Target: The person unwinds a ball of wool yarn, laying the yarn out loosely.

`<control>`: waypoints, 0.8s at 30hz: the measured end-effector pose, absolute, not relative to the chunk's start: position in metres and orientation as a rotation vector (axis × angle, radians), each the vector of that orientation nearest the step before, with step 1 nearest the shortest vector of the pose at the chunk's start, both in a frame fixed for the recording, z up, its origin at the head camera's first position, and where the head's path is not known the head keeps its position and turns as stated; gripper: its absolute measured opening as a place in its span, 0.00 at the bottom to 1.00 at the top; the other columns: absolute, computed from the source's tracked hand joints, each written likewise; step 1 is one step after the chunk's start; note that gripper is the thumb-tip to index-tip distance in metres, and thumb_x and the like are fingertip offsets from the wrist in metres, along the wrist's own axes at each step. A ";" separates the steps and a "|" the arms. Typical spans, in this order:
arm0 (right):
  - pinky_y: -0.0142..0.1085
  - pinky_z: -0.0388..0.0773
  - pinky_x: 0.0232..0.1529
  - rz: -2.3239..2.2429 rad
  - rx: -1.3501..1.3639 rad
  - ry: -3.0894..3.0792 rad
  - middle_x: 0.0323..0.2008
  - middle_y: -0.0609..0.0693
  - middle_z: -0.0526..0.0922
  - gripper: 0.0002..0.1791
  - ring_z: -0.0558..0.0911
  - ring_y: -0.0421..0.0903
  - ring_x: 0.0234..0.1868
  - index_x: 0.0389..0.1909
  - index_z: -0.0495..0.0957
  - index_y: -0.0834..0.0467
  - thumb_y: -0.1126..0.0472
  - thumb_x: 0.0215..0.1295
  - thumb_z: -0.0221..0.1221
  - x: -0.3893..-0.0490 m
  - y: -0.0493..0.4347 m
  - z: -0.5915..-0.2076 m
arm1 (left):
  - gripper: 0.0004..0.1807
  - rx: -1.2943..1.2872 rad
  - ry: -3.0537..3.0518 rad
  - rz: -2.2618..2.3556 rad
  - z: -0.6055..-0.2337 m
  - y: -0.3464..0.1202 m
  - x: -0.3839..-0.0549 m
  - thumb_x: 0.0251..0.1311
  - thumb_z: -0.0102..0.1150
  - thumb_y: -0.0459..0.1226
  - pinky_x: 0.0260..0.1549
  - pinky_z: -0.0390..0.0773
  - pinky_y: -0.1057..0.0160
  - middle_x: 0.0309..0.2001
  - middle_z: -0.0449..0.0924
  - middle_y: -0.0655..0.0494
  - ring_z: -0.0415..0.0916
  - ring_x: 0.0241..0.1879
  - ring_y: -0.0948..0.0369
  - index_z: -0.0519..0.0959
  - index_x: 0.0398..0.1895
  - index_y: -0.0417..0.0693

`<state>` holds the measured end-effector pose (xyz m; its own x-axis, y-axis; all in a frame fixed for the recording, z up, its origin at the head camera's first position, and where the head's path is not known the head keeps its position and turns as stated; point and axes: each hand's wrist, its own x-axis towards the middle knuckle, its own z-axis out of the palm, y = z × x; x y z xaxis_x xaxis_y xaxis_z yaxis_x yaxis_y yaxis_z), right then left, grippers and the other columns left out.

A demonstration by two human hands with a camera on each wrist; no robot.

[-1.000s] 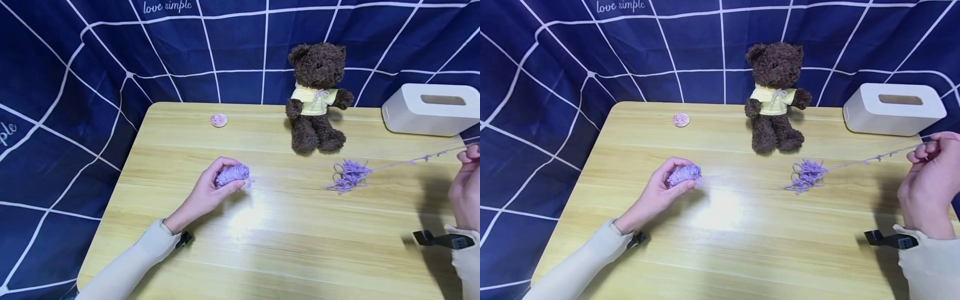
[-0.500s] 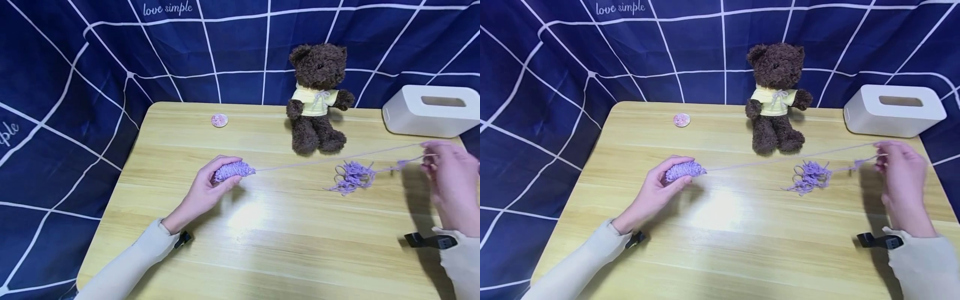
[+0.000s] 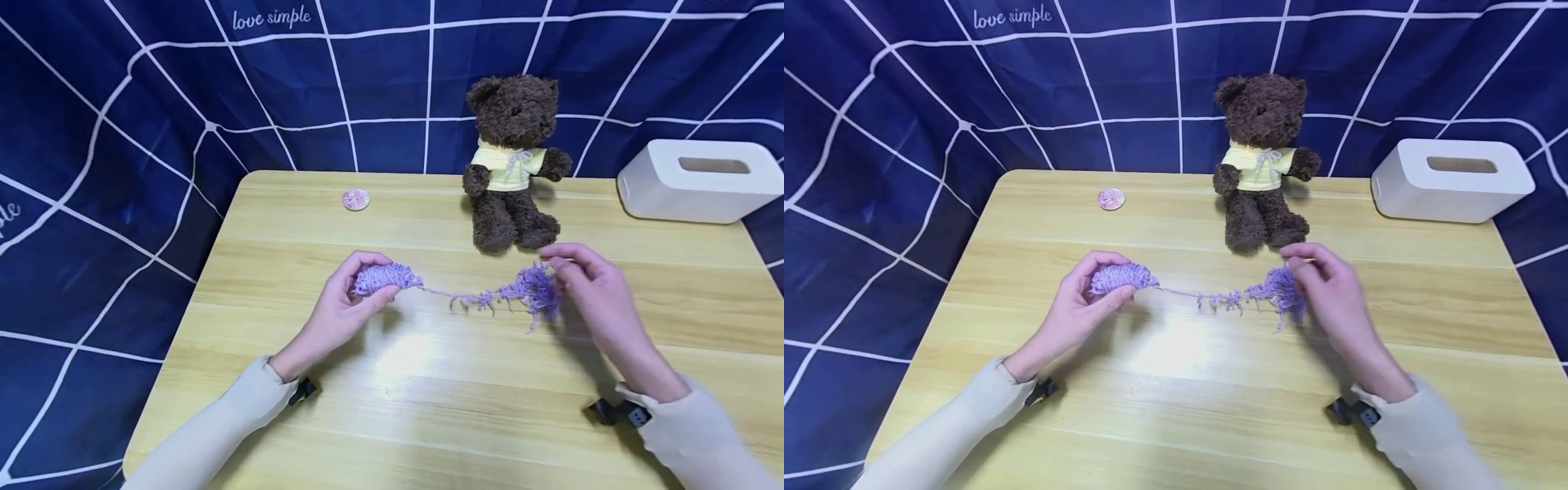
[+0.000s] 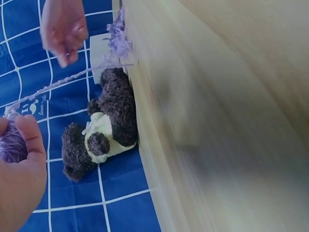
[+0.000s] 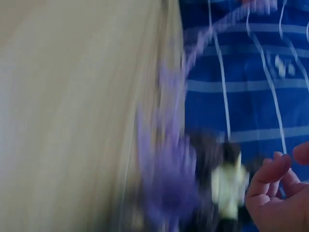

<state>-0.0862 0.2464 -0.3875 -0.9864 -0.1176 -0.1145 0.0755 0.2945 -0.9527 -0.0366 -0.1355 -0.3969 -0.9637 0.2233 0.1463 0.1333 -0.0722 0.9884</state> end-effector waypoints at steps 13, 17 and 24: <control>0.35 0.88 0.41 -1.633 -0.577 1.992 0.43 0.60 0.88 0.17 0.85 0.51 0.34 0.65 0.78 0.65 0.62 0.85 0.55 -0.054 0.149 -0.387 | 0.20 0.475 2.181 2.183 -0.404 -0.126 -0.037 0.74 0.66 0.28 0.50 0.89 0.59 0.60 0.81 0.49 0.82 0.53 0.50 0.80 0.66 0.38; 0.32 0.79 0.26 -1.732 -0.566 2.191 0.24 0.53 0.78 0.10 0.77 0.49 0.25 0.43 0.82 0.62 0.65 0.86 0.53 -0.051 0.166 -0.378 | 0.22 0.435 2.163 2.211 -0.404 -0.125 -0.038 0.74 0.66 0.27 0.44 0.88 0.64 0.58 0.81 0.48 0.81 0.48 0.53 0.80 0.68 0.40; 0.30 0.79 0.28 -2.142 -0.494 2.193 0.29 0.56 0.78 0.11 0.77 0.47 0.30 0.41 0.76 0.71 0.69 0.86 0.51 -0.068 0.212 -0.366 | 0.21 0.409 2.132 2.251 -0.403 -0.128 -0.039 0.71 0.65 0.23 0.46 0.87 0.66 0.57 0.80 0.42 0.80 0.49 0.52 0.77 0.65 0.35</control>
<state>-0.0676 0.2117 -0.3656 -0.9488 -0.2494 0.1937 -0.1995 -0.0020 -0.9799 -0.0393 -0.1280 -0.4034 -0.9657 0.1889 0.1784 0.1679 -0.0703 0.9833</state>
